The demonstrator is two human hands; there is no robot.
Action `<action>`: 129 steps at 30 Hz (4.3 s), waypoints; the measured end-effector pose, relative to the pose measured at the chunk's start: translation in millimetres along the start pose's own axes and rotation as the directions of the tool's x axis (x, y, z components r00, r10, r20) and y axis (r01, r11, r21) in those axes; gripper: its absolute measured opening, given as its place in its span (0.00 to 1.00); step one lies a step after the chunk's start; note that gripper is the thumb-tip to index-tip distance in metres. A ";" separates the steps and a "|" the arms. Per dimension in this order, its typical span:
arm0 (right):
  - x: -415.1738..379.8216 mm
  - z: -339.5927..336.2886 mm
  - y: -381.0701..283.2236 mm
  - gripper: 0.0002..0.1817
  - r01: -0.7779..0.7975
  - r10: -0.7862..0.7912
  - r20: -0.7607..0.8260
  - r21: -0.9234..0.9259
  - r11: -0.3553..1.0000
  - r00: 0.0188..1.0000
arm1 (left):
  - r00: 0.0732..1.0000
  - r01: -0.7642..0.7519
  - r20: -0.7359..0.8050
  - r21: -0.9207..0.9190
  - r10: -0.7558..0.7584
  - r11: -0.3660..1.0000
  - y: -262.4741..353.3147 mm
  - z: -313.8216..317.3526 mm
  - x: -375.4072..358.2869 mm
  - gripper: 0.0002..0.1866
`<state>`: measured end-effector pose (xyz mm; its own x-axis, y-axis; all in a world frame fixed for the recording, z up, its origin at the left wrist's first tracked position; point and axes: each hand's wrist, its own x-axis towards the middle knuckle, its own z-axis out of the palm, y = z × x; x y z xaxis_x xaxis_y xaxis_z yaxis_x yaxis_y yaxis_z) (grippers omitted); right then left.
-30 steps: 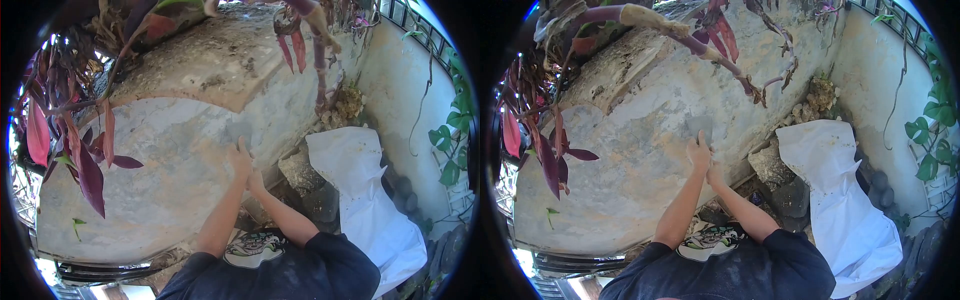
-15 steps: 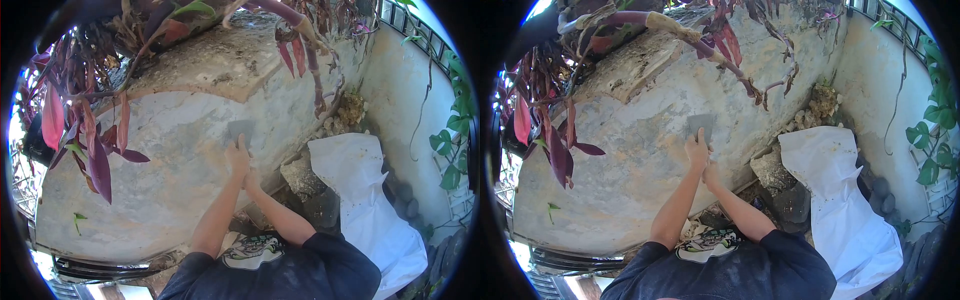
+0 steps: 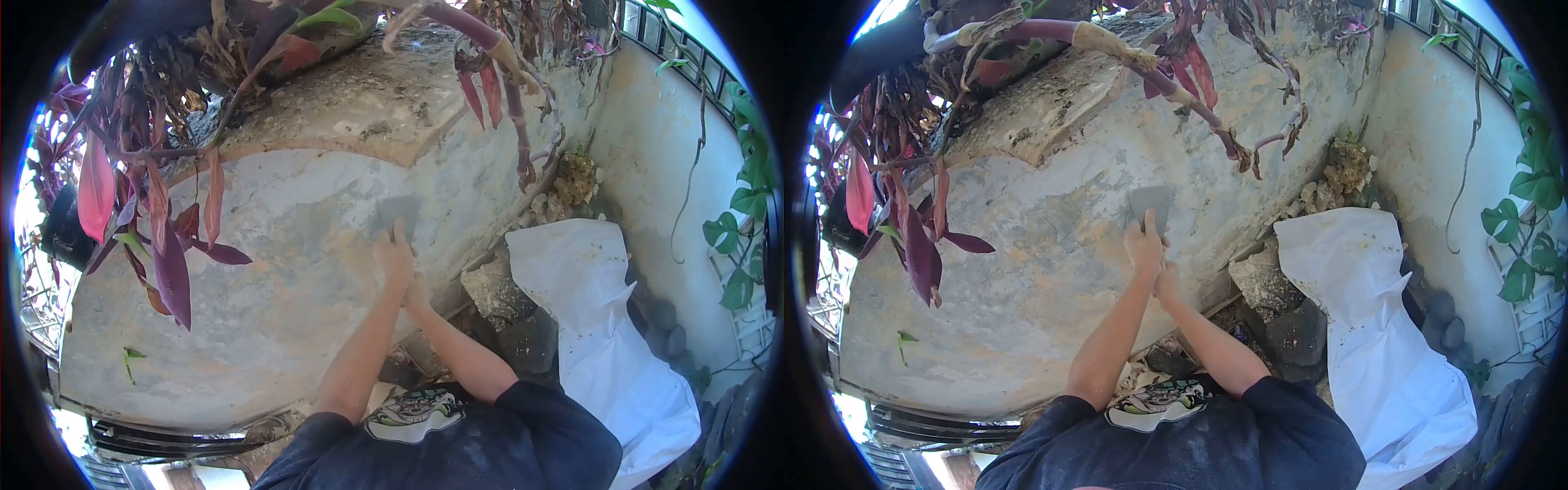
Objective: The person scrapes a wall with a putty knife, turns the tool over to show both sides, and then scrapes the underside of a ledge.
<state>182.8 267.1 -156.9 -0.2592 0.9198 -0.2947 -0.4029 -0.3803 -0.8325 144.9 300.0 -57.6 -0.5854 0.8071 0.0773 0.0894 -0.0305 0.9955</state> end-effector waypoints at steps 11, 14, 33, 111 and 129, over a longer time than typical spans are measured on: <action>-8.5 -4.2 4.5 0.12 0.132 -0.135 -0.085 -0.044 0.990 0.987 | 0.996 -0.018 -0.086 -0.144 0.005 0.989 -21.9 9.0 -10.7 0.22; 30.4 -2.1 8.8 0.33 0.313 -0.345 -0.065 -0.292 0.904 0.936 | 0.998 -0.059 -0.033 -0.038 0.058 0.998 20.2 8.8 5.0 0.22; 0.0 -8.9 -16.6 0.31 0.157 -0.162 -0.043 -0.100 0.982 0.986 | 0.999 -0.038 0.009 0.064 0.038 0.997 -7.9 18.4 0.1 0.23; -4.8 -5.6 -15.4 0.33 0.306 -0.328 0.062 -0.553 0.775 0.943 | 0.990 0.101 -0.056 -0.358 -0.129 0.928 5.3 -10.5 -11.8 0.20; -11.1 7.6 24.2 0.27 0.308 -0.344 0.034 -0.535 0.786 0.938 | 0.977 0.160 -0.084 -0.321 -0.197 0.934 -10.8 -34.5 -16.1 0.22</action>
<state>169.2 246.9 -170.3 -0.1338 0.9907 0.0260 0.0733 0.0360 -0.9967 125.6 266.9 -67.7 -0.6571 0.7448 -0.1157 -0.2688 -0.0882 0.9591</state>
